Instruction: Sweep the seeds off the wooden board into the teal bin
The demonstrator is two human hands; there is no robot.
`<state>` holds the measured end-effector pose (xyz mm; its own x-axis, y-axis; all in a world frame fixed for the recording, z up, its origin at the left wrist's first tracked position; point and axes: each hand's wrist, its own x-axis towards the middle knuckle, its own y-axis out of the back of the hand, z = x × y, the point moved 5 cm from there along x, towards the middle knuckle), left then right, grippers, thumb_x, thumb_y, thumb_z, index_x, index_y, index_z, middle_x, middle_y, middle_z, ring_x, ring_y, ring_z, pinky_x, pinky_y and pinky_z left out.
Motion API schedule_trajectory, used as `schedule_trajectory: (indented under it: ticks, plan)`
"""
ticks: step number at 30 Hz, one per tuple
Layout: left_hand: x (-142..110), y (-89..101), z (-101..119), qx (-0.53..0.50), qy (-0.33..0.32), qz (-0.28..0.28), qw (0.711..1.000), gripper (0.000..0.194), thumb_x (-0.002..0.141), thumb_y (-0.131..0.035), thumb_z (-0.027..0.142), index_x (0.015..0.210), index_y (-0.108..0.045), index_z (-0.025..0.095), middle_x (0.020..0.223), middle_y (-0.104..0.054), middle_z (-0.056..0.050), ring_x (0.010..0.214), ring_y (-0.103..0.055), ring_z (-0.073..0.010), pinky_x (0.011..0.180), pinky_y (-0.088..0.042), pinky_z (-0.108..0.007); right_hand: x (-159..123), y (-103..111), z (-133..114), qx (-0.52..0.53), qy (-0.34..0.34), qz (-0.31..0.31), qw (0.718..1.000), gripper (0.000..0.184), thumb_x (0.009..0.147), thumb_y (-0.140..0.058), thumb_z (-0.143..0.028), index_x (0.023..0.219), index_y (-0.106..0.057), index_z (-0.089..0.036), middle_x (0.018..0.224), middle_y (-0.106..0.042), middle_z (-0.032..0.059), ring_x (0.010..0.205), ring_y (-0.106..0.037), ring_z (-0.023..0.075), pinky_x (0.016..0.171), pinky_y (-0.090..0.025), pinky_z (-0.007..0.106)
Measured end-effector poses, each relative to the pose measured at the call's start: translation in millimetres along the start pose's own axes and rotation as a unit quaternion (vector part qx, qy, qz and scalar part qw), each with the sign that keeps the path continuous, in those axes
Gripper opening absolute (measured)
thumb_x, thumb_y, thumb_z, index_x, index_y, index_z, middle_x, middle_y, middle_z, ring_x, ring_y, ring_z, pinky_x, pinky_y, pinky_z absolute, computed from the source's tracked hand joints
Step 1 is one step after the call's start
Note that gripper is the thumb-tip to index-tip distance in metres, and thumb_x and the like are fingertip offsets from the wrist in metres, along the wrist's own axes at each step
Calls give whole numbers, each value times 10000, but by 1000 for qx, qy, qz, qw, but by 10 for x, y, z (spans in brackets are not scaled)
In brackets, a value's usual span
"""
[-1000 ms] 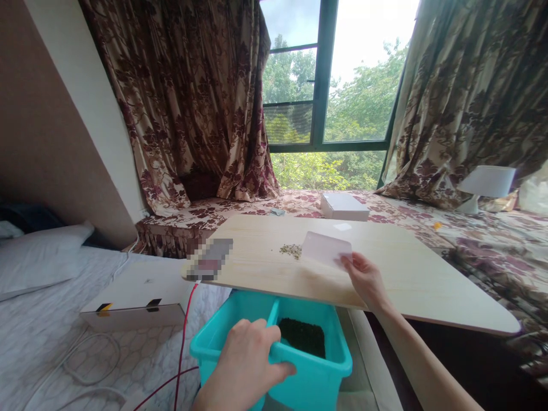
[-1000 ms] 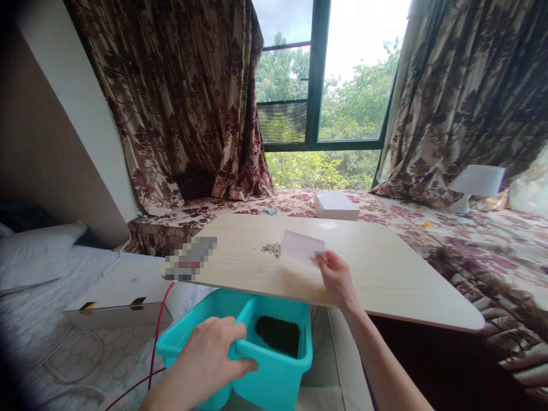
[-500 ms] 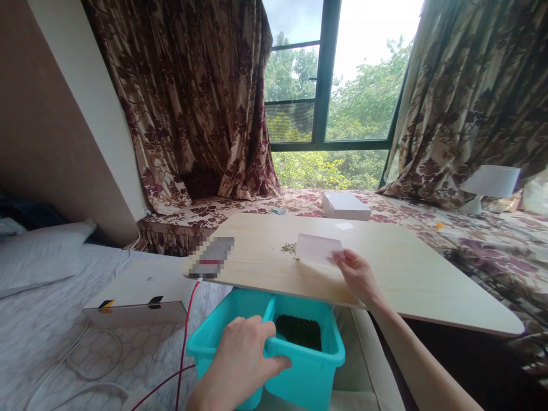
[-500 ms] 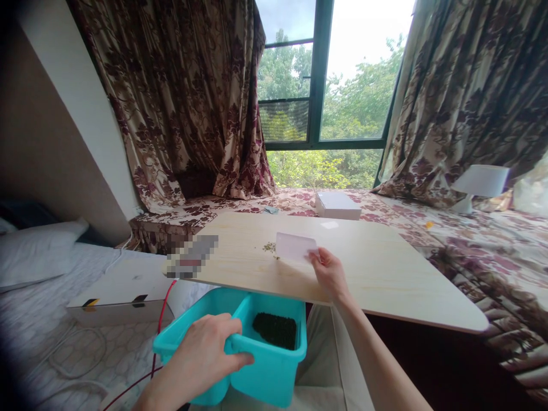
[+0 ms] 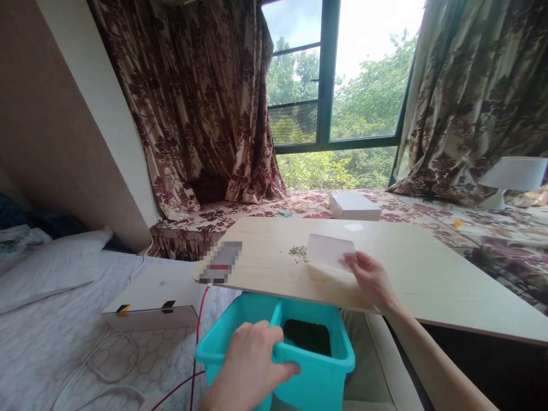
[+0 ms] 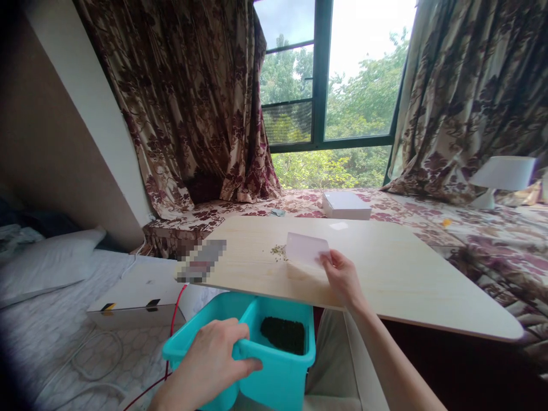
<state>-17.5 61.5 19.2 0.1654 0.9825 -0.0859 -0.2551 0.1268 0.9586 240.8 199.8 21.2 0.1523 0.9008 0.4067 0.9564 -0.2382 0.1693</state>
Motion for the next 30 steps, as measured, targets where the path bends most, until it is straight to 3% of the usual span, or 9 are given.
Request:
schedule_trajectory:
  ticks: [19,30]
  plan:
    - [-2,11,-8,-16,6,8,1000,257,678,-674,475,694,-583,235,773,-599,19,788,-552,-197,660,-293,-281,3,-26,-13,18,-4,-26,1000,428,680,-634,-593,787,-664,-180,809,-729,77,773,-667,224,730,-520,343]
    - [1,22,3,-10,2,7,1000,262,688,-668,491,711,-592,241,781,-605,18,797,-553,-200,664,-298,-281,-19,8,-52,11,-7,-35,999,344,703,-631,-526,757,-652,-187,797,-725,71,782,-665,222,744,-516,342]
